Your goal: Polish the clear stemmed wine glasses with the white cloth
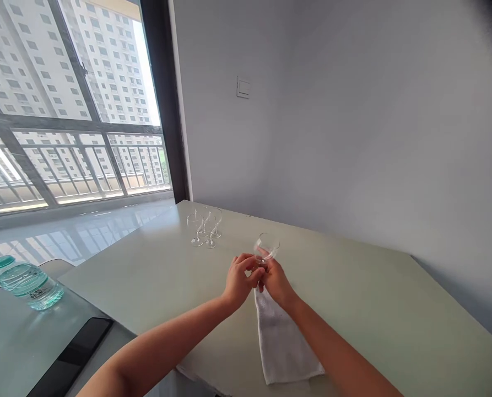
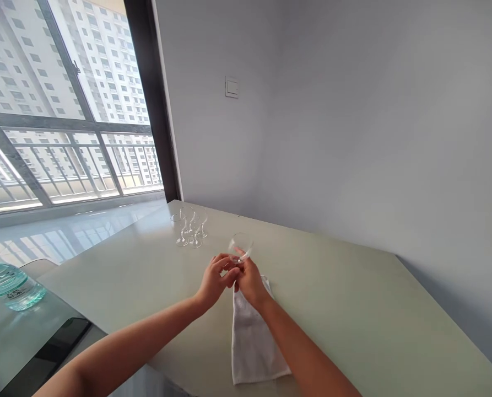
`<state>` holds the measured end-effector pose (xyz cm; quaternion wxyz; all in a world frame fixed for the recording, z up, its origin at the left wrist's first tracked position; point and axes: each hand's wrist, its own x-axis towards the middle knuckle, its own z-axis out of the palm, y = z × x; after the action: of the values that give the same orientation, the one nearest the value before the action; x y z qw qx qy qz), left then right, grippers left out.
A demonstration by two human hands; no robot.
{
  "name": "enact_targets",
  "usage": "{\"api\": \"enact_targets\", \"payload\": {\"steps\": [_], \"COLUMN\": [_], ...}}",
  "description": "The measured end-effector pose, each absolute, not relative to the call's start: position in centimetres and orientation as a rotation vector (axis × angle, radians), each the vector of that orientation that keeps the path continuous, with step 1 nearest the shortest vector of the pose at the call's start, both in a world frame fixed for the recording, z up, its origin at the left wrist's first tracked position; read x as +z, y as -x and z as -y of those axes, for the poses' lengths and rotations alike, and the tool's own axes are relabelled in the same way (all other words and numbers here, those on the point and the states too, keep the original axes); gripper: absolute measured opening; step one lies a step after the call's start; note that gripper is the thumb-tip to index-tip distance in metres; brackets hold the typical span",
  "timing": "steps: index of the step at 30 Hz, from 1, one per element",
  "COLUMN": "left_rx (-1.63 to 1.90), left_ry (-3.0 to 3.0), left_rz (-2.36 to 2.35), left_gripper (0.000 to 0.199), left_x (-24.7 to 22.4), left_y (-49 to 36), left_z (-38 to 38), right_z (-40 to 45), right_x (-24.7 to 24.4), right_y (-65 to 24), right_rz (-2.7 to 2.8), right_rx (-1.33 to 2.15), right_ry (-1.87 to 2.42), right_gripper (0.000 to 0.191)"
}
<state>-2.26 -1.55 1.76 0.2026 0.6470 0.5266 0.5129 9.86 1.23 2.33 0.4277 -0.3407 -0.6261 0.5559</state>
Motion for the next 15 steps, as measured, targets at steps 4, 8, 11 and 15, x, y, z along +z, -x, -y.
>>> {"api": "enact_targets", "payload": {"steps": [4,8,11,15], "left_rx": [1.402,1.386,1.465,1.448], "left_ry": [-1.661,-1.377,-1.277,-1.231], "left_rz": [-1.525,-1.621,-1.745,-1.854], "left_gripper": [0.019,0.030,0.030,0.029], "left_x": [0.3,-1.0,-1.2,-1.0], "left_y": [3.7,8.3,12.7,17.2], "left_z": [2.8,2.0,0.3,-1.6], "right_z": [1.5,2.3,2.2,1.9], "right_x": [2.7,2.5,1.9,0.2], "right_y": [-8.5,-10.5,-13.0,-16.1], "right_rz": [1.712,1.795,1.744,1.608], "right_rx": [1.372,1.304,1.212,1.137], "right_ry": [0.870,0.920,0.996,1.095], "right_gripper": [0.061,0.055,0.045,0.044]}}
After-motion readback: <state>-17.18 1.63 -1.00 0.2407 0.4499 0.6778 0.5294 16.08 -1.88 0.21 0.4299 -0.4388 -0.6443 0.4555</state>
